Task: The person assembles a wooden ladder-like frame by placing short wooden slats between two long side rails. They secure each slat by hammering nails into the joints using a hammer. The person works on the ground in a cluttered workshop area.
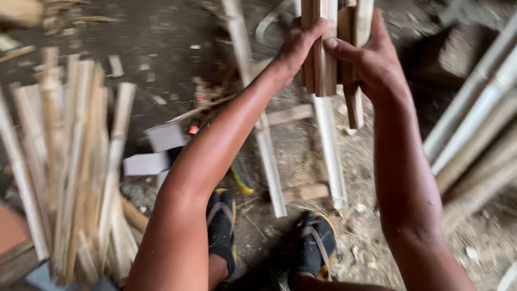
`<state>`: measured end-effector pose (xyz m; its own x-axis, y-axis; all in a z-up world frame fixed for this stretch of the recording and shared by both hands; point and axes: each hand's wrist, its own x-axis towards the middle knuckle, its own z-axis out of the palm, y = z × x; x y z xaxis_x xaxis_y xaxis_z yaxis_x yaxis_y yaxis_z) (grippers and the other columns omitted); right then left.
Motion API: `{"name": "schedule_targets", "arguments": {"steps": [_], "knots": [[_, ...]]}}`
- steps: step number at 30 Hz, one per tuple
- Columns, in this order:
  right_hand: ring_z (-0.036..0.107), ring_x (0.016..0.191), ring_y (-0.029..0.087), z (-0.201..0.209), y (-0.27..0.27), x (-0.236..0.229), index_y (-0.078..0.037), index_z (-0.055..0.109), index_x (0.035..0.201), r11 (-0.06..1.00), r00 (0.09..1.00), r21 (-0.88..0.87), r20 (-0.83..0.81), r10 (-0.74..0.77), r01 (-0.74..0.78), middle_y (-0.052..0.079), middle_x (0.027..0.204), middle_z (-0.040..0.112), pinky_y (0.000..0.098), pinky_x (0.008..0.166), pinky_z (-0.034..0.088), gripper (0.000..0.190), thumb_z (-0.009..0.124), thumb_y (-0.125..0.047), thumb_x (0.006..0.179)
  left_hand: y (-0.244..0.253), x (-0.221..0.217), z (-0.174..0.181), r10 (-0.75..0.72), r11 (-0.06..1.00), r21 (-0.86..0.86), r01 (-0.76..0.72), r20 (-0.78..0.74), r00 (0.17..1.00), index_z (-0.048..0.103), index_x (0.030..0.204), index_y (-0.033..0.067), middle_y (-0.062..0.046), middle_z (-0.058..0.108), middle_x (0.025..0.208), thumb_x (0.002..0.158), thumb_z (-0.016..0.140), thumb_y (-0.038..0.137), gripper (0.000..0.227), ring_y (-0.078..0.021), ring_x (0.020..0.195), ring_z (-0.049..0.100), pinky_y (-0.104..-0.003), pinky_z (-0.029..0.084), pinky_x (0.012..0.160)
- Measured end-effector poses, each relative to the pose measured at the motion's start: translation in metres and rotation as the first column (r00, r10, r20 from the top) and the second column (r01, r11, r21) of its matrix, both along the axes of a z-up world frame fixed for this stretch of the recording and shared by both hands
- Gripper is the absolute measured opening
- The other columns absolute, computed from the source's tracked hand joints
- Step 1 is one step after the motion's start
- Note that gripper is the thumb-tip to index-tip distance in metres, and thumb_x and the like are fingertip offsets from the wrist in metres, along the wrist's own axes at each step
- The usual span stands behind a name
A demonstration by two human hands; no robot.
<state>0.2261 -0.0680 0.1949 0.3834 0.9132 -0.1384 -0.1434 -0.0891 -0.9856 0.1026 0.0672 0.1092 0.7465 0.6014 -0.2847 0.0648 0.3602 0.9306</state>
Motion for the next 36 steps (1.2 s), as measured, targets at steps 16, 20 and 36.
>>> {"name": "schedule_targets", "arguments": {"steps": [16, 20, 36], "knots": [[0.068, 0.122, 0.033, 0.081, 0.16, -0.38, -0.009, 0.037, 0.147, 0.832, 0.76, 0.018, -0.395, 0.516, -0.555, 0.019, 0.13, 0.065, 0.05, 0.105, 0.06, 0.069, 0.075, -0.007, 0.09, 0.049, -0.438, 0.159, 0.667, 0.727, 0.292, -0.622, -0.084, 0.74, 0.067, 0.107, -0.0031, -0.01, 0.07, 0.095, 0.08, 0.068, 0.044, 0.054, -0.0198, 0.088, 0.069, -0.033, 0.057, 0.077], [0.065, 0.126, 0.032, 0.056, 0.153, -0.455, -0.008, 0.038, 0.151, 0.762, 0.695, 0.178, -0.321, 0.643, -0.623, 0.021, 0.133, 0.065, 0.0475, 0.112, 0.057, 0.066, 0.073, -0.007, 0.094, 0.033, -0.513, 0.13, 0.787, 0.588, 0.358, -0.725, -0.048, 0.615, 0.058, 0.12, -0.0022, -0.011, 0.068, 0.105, 0.082, 0.068, 0.039, 0.057, -0.0198, 0.093, 0.068, -0.033, 0.057, 0.081], [0.074, 0.09, 0.032, -0.041, 0.053, -0.563, -0.001, 0.046, 0.136, 0.725, 0.784, -0.54, 0.178, 0.595, -0.427, 0.021, 0.111, 0.07, 0.0447, 0.076, 0.063, 0.063, 0.075, -0.023, 0.085, -0.094, -0.581, 0.037, 0.857, 0.51, 0.836, -0.201, -0.515, 0.029, 0.045, 0.144, -0.0006, -0.027, 0.042, 0.145, 0.073, 0.087, 0.032, 0.089, -0.0484, 0.135, 0.036, -0.066, 0.037, 0.108]]}}
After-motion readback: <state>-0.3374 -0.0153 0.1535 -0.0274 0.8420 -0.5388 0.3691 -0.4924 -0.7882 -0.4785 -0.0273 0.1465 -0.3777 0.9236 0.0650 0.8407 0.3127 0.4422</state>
